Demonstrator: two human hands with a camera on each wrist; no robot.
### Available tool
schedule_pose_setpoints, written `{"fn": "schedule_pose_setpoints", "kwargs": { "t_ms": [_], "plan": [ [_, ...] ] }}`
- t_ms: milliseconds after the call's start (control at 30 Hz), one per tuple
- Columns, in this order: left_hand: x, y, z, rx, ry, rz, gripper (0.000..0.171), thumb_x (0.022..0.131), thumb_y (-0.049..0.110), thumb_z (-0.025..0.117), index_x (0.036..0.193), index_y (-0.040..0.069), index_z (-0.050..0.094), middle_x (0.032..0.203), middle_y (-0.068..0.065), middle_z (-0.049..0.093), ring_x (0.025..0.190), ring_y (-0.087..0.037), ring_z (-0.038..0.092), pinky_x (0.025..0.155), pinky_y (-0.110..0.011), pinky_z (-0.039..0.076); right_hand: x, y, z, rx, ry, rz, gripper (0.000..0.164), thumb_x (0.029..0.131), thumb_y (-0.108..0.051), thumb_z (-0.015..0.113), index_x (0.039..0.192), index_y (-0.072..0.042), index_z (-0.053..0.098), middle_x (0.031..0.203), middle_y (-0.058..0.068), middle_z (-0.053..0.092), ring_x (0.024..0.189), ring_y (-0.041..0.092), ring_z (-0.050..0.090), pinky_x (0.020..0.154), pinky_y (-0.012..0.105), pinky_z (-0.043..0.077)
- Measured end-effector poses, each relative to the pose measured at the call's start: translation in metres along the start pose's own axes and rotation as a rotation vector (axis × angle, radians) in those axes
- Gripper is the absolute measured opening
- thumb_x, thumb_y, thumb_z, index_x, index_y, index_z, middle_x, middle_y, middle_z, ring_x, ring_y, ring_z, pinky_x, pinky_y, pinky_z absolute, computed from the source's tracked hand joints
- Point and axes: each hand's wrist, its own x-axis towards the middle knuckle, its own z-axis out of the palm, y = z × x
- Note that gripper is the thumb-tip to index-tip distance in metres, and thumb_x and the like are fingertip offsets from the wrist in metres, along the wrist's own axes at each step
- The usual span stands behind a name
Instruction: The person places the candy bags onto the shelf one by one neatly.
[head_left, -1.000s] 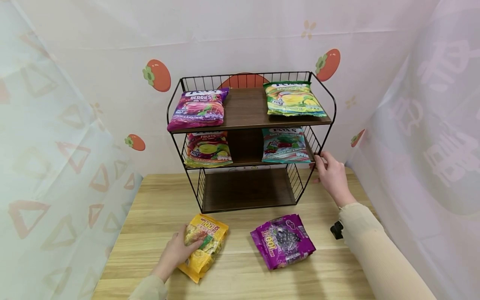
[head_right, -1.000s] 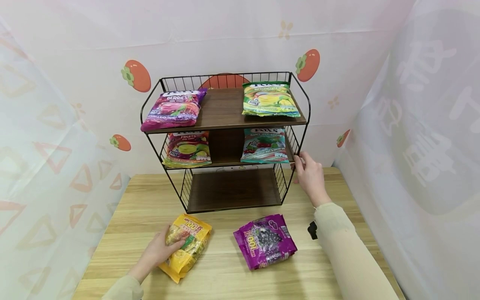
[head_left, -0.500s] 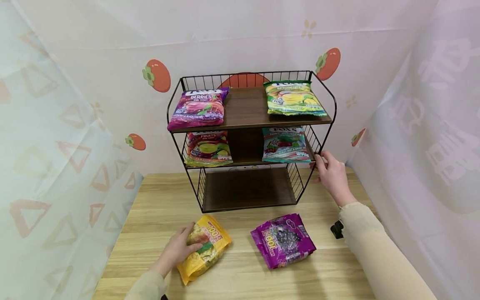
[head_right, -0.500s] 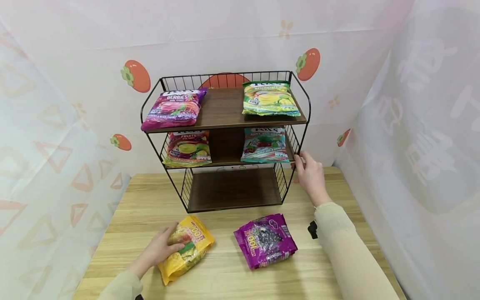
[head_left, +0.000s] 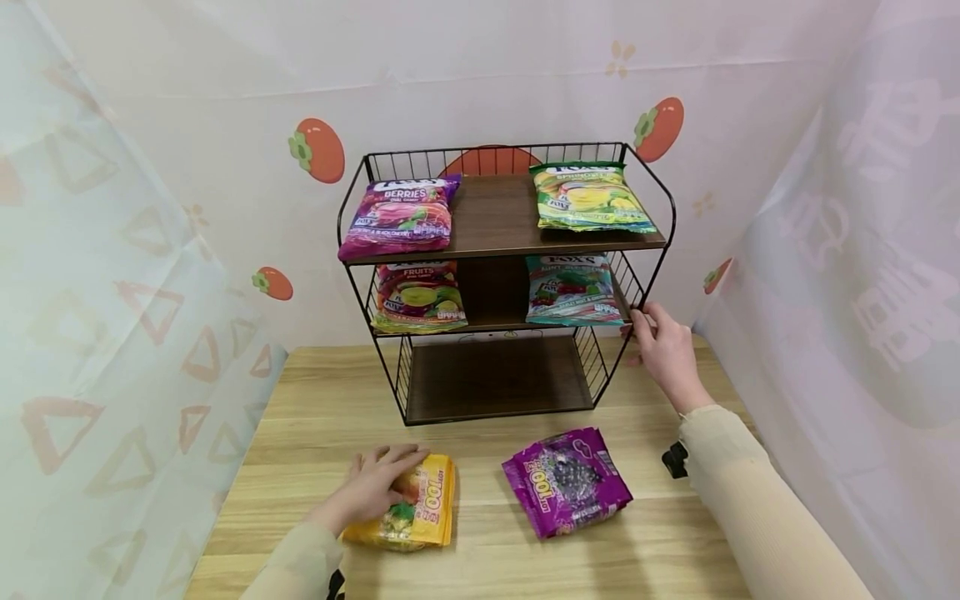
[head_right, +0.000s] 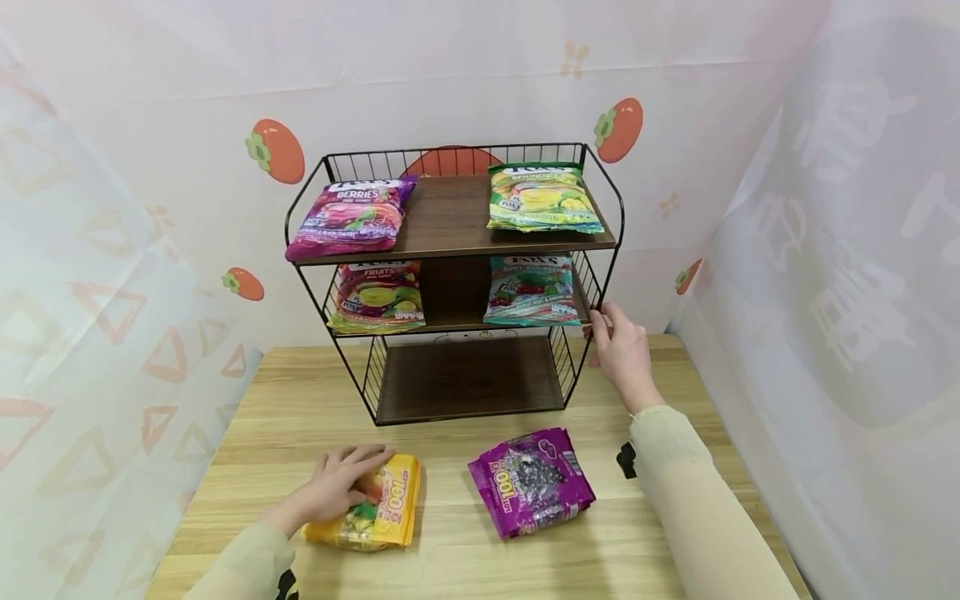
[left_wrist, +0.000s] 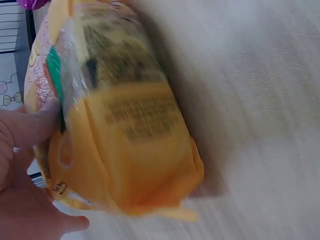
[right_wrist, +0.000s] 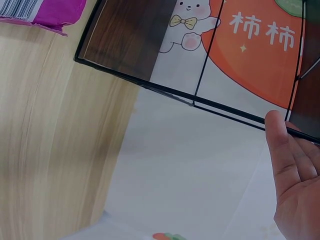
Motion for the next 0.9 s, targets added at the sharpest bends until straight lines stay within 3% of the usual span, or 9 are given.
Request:
{"fn": "schedule_pose_setpoints", "kwargs": {
  "t_ms": [67,167,300,400,500,633,733,900],
  "plan": [
    [0.002,0.002,0.0,0.039,-0.005,0.038,0.072,0.089,-0.003,0.071,0.152,0.025,0.051,0.161,-0.006,0.04,0.144,-0.057,0.026,0.106,-0.086,0.008,0.0,0.0,0.0,-0.003,0.002,0.002,0.034,0.112,-0.029,0.043,0.119,0.0,0.059,0.099,0.028,0.074,0.044,0.002,0.062,0.045,0.021,0.053],
    [0.004,0.003,0.002,0.107,0.012,0.071,0.088,0.077,-0.023,0.06,0.15,0.027,0.054,0.162,-0.004,0.039,0.146,-0.056,0.023,0.107,-0.085,0.008,0.0,0.001,-0.001,-0.007,0.002,0.003,0.034,0.112,-0.029,0.043,0.12,0.0,0.059,0.1,0.028,0.074,0.045,0.001,0.062,0.046,0.021,0.053],
    [0.004,0.003,0.004,0.163,0.078,0.039,0.099,0.07,-0.028,0.055,0.152,0.027,0.052,0.165,-0.008,0.033,0.147,-0.056,0.021,0.107,-0.084,0.01,0.0,0.002,-0.001,-0.002,-0.004,0.006,0.035,0.112,-0.03,0.042,0.119,0.0,0.058,0.1,0.028,0.074,0.045,0.002,0.063,0.046,0.022,0.054],
    [-0.001,0.003,0.004,0.163,0.155,-0.076,0.087,0.084,-0.013,0.067,0.158,0.023,0.041,0.165,-0.016,0.03,0.144,-0.059,0.025,0.107,-0.083,0.016,-0.001,0.001,-0.001,-0.002,-0.006,0.004,0.035,0.112,-0.029,0.042,0.12,0.001,0.058,0.101,0.029,0.074,0.045,0.003,0.063,0.046,0.022,0.054],
    [-0.008,0.001,0.003,0.147,0.221,-0.239,0.083,0.093,0.02,0.075,0.162,0.015,0.03,0.162,-0.026,0.03,0.137,-0.064,0.033,0.105,-0.081,0.027,-0.001,0.001,-0.003,-0.009,-0.005,0.002,0.035,0.112,-0.029,0.041,0.12,0.001,0.058,0.1,0.029,0.074,0.045,0.003,0.063,0.047,0.022,0.054],
    [-0.019,-0.004,0.005,0.052,0.22,-0.428,0.092,0.094,0.049,0.071,0.161,0.004,0.025,0.155,-0.038,0.028,0.125,-0.071,0.037,0.097,-0.08,0.036,-0.001,0.002,-0.002,0.005,-0.007,0.012,0.035,0.112,-0.03,0.042,0.12,0.0,0.058,0.101,0.029,0.074,0.046,0.002,0.063,0.047,0.023,0.054],
    [-0.027,-0.007,0.008,-0.043,0.191,-0.503,0.1,0.094,0.057,0.066,0.159,-0.004,0.022,0.149,-0.046,0.028,0.118,-0.073,0.04,0.095,-0.079,0.038,0.0,0.003,-0.001,0.018,-0.006,0.014,0.035,0.111,-0.03,0.043,0.12,0.0,0.059,0.101,0.029,0.074,0.047,0.0,0.063,0.046,0.023,0.055],
    [-0.039,-0.009,0.019,-0.155,0.125,-0.567,0.114,0.092,0.069,0.059,0.15,-0.021,0.022,0.134,-0.054,0.035,0.111,-0.07,0.048,0.091,-0.074,0.046,0.0,0.002,-0.001,-0.007,-0.002,0.008,0.035,0.111,-0.032,0.043,0.118,-0.002,0.06,0.1,0.026,0.075,0.046,0.004,0.064,0.046,0.025,0.053]
  ]
}}
